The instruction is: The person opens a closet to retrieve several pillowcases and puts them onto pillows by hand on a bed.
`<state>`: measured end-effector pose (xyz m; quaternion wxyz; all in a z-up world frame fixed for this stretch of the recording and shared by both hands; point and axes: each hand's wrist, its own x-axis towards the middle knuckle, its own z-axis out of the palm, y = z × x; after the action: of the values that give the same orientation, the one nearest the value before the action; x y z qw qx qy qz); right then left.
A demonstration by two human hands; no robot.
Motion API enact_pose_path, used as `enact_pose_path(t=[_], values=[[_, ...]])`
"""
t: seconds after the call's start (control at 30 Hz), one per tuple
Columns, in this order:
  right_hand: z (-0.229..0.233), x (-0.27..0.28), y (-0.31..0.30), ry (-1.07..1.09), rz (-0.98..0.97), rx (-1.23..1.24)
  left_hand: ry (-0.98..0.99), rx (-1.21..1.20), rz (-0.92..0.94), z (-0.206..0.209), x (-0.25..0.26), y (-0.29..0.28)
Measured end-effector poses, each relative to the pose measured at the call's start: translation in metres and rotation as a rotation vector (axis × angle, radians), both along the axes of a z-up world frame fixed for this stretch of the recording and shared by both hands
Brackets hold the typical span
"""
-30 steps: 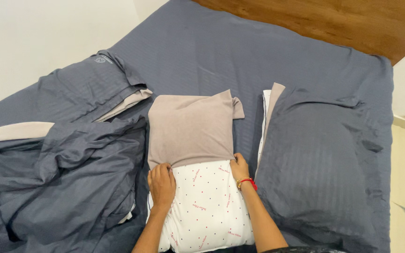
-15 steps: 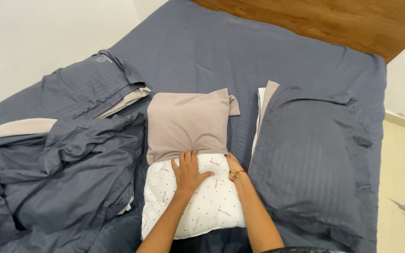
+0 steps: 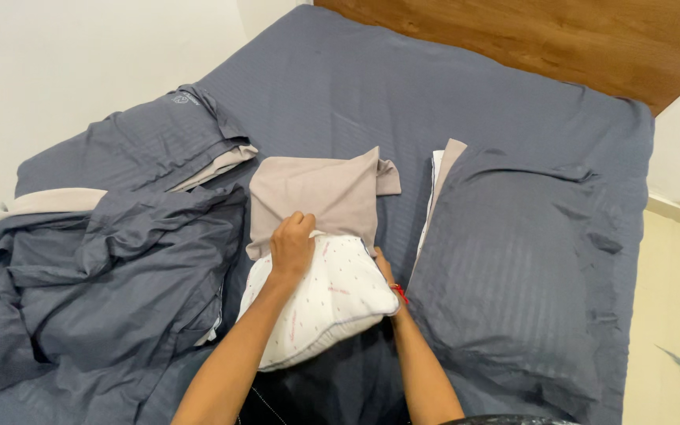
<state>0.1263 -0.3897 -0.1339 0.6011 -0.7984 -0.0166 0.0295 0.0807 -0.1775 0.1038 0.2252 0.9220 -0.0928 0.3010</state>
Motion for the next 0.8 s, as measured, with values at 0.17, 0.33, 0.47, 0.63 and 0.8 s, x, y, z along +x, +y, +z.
enact_pose_path(t=[0.17,0.33,0.47,0.63,0.8], values=[[0.047,-0.046,-0.040,0.033,-0.029,-0.076,-0.037,0.090,0.123,-0.018,0.021,-0.008],[0.087,-0.075,-0.081,-0.079,-0.184,-0.009,0.241,-0.079,-0.377,-0.049,-0.014,-0.033],[0.135,-0.083,-0.055,-0.173,0.037,-0.006,0.150,0.020,-0.201,-0.063,-0.055,-0.008],[0.159,-0.105,-0.003,-0.463,0.219,-0.693,0.390,0.041,0.092,-0.075,-0.075,0.085],[0.162,-0.120,0.038,-0.452,0.178,-0.880,0.318,-0.059,-0.039,-0.115,-0.063,0.100]])
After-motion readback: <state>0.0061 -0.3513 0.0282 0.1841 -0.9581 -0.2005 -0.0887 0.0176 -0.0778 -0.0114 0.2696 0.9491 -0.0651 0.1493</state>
